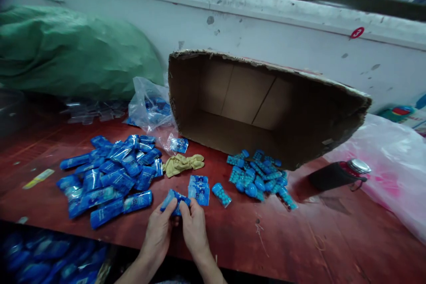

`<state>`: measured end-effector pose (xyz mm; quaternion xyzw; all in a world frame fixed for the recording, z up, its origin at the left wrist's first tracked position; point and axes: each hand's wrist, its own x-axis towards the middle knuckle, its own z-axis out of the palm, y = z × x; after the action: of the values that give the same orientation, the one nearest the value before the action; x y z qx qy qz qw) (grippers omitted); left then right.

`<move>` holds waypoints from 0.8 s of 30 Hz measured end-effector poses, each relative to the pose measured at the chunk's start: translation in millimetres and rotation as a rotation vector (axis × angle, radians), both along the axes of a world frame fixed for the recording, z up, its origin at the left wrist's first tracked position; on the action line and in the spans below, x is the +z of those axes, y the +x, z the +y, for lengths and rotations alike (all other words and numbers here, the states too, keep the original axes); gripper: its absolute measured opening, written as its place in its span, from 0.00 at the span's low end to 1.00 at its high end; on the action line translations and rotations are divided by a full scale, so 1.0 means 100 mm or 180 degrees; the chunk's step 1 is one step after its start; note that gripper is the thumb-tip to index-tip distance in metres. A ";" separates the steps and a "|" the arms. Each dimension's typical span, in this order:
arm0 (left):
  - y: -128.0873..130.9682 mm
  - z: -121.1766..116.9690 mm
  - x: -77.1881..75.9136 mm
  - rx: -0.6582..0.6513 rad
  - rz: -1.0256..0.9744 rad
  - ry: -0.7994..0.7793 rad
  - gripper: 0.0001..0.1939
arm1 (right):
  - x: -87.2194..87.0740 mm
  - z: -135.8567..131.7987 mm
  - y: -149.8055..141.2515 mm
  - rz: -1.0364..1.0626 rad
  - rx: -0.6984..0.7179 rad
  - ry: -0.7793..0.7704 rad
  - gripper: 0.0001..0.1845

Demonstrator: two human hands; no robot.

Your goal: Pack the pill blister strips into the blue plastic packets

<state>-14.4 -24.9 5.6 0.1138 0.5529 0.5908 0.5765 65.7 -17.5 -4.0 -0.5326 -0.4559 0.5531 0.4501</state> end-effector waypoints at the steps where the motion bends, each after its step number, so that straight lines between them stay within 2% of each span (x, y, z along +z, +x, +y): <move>1: 0.00 0.00 0.00 -0.0041 0.0069 0.0012 0.16 | 0.02 0.00 0.00 0.0003 -0.0060 0.0044 0.12; 5: -0.04 -0.03 0.01 -0.0113 0.0323 -0.0023 0.17 | 0.12 -0.01 0.04 0.0301 -0.0052 -0.0080 0.09; 9: -0.04 -0.05 0.02 -0.0124 0.0125 0.0021 0.16 | 0.14 -0.03 0.06 0.0539 -0.0040 -0.0250 0.11; 13: 0.03 -0.05 0.03 -0.0250 -0.0328 0.0106 0.13 | 0.08 -0.05 0.03 0.0335 -0.0197 -0.0120 0.12; 18: 0.06 -0.05 0.02 -0.0197 -0.0451 0.0147 0.12 | 0.06 -0.05 0.04 0.0057 -0.0257 0.0051 0.14; 24: -0.02 -0.10 0.09 -0.0601 -0.0583 0.0047 0.13 | 0.09 -0.06 0.09 0.0031 -0.0284 0.0082 0.15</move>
<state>-16.3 -34.9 14.1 0.1152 0.4804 0.5459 0.6767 74.5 -23.0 4.6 -0.5439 -0.4366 0.5291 0.4833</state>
